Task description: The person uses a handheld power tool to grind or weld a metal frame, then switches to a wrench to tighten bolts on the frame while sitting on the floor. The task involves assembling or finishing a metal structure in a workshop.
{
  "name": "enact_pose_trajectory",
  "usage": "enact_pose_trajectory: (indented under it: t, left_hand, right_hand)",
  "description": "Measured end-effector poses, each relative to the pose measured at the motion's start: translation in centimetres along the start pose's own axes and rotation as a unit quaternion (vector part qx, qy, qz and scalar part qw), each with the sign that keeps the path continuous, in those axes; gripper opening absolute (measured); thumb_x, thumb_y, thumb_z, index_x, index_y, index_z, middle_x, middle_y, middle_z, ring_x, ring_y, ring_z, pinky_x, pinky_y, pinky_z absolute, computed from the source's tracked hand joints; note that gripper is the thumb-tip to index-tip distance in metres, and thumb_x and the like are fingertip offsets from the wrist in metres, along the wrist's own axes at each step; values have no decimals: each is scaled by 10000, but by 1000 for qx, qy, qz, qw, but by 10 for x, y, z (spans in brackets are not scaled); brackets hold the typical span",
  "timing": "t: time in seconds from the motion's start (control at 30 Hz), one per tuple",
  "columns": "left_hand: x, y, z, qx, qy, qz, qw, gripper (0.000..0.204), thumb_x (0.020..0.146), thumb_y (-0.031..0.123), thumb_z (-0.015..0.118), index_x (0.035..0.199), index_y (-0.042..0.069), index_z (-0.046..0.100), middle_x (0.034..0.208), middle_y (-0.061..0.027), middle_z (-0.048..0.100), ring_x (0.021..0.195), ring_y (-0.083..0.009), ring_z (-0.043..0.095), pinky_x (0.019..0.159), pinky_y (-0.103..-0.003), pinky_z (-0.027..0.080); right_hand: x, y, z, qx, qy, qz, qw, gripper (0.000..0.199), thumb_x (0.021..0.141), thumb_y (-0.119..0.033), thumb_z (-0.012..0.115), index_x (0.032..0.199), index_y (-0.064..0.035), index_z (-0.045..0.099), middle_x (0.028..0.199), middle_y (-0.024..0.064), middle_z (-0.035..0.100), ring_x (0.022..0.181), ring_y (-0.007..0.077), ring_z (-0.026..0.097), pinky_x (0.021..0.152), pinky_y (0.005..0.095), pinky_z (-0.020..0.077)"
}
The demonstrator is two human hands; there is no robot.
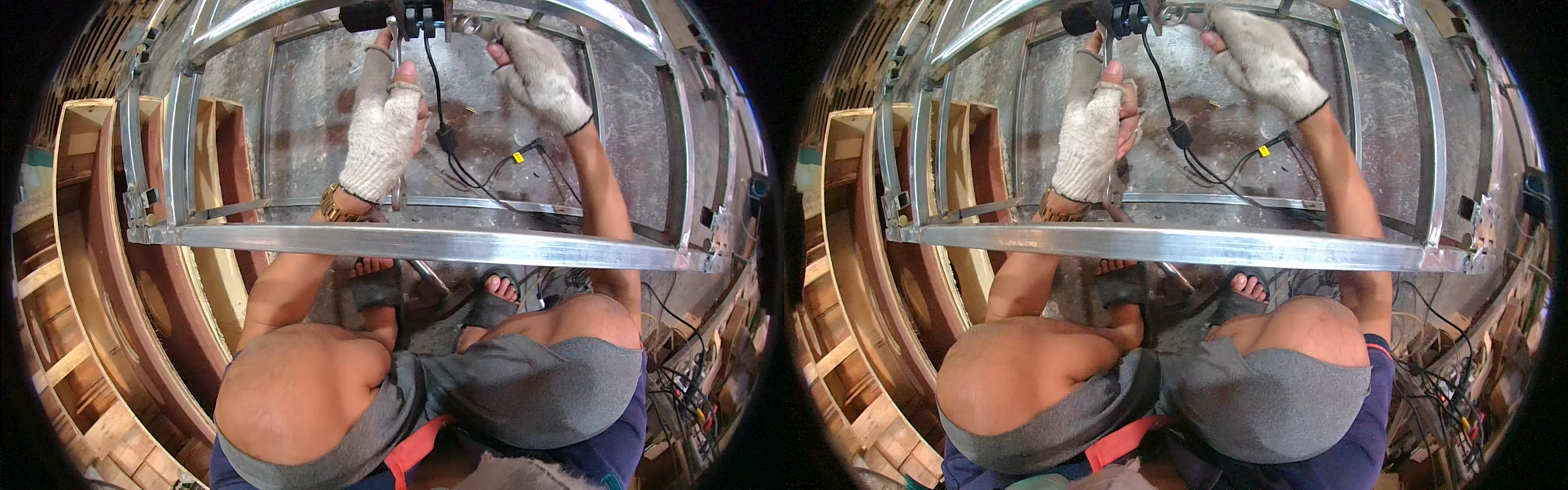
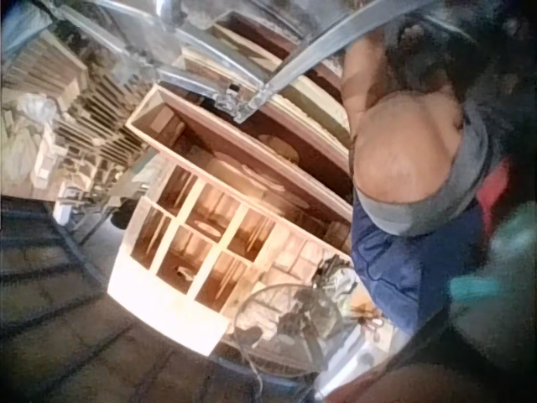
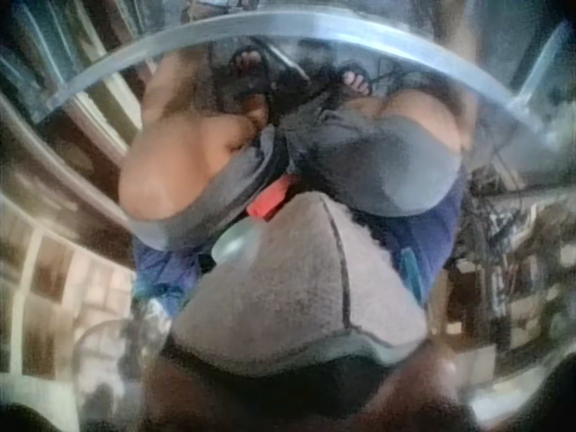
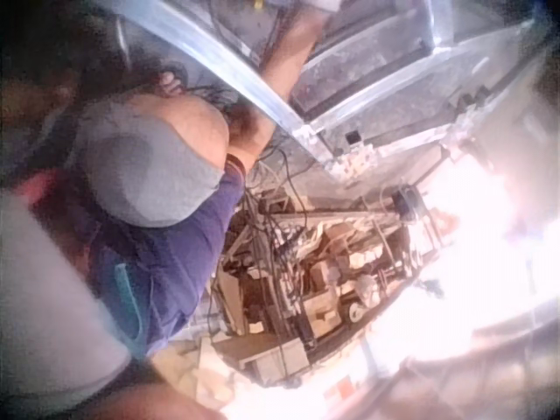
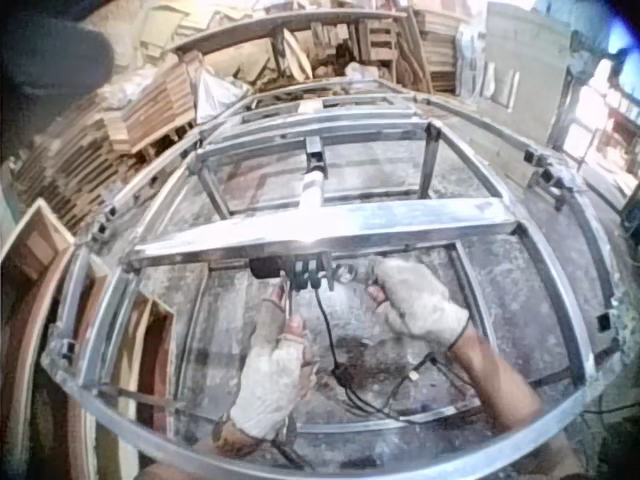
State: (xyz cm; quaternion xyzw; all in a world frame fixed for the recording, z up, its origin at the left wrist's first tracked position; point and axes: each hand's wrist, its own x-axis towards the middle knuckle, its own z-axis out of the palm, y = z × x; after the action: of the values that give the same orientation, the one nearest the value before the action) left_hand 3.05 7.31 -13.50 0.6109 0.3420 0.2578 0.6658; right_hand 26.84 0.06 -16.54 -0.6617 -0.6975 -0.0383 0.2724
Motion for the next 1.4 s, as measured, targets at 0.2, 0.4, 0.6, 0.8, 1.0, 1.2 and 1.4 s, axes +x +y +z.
enact_pose_trajectory:
  t: [0.2,0.4,0.6,0.8,1.0,1.2,1.4]
  left_hand:
    - [0,0,-2,3,2,-6,1000,622,1051,394,510,1588,207,259,645,31,531,488,-52,464,416,-218,378]
    - [2,-2,-5,20,-16,9,1000,607,1061,370,495,1586,189,251,654,38,535,508,-46,484,423,-215,391]
    - [2,-2,-3,30,-5,7,1000,606,1063,380,485,1585,186,247,649,48,513,510,-40,475,427,-209,383]
    - [1,-1,-2,-1,-12,5,1000,614,1061,378,492,1587,192,235,644,54,498,510,-35,465,429,-208,370]
    - [1,0,-3,33,-11,3,999,588,1067,363,477,1586,218,240,639,51,495,503,-39,463,429,-210,380]
    - [1,1,1,14,-5,-2,1000,599,1062,374,491,1590,253,235,643,43,502,498,-45,460,423,-217,387]
    - [-1,1,1,-7,0,-11,1000,623,1055,387,505,1594,239,231,648,31,507,495,-51,456,422,-224,381]
  right_hand:
    - [34,22,-3,-101,-120,-45,987,349,823,-174,636,1105,23,577,970,247,663,906,432,655,777,483,525]
    - [51,30,13,-180,-3,-165,970,520,845,-188,603,1322,3,528,1141,245,637,1060,437,624,906,505,498]
    - [60,34,8,-259,9,-186,948,555,892,-183,553,1416,-15,482,1242,266,607,1143,444,596,977,514,478]
    - [47,18,-3,-226,34,-201,952,537,921,-155,519,1442,-33,473,1268,267,610,1164,439,603,997,496,485]
    - [49,24,6,-157,8,-165,974,542,922,-154,524,1451,-46,473,1287,250,606,1155,428,615,988,483,493]
    - [46,26,19,-150,36,-166,974,578,917,-152,543,1479,-68,441,1297,256,598,1168,446,601,982,493,491]
    - [44,46,33,-27,-32,-42,998,395,877,-174,601,1242,-32,555,1103,243,639,1036,424,629,871,490,508]
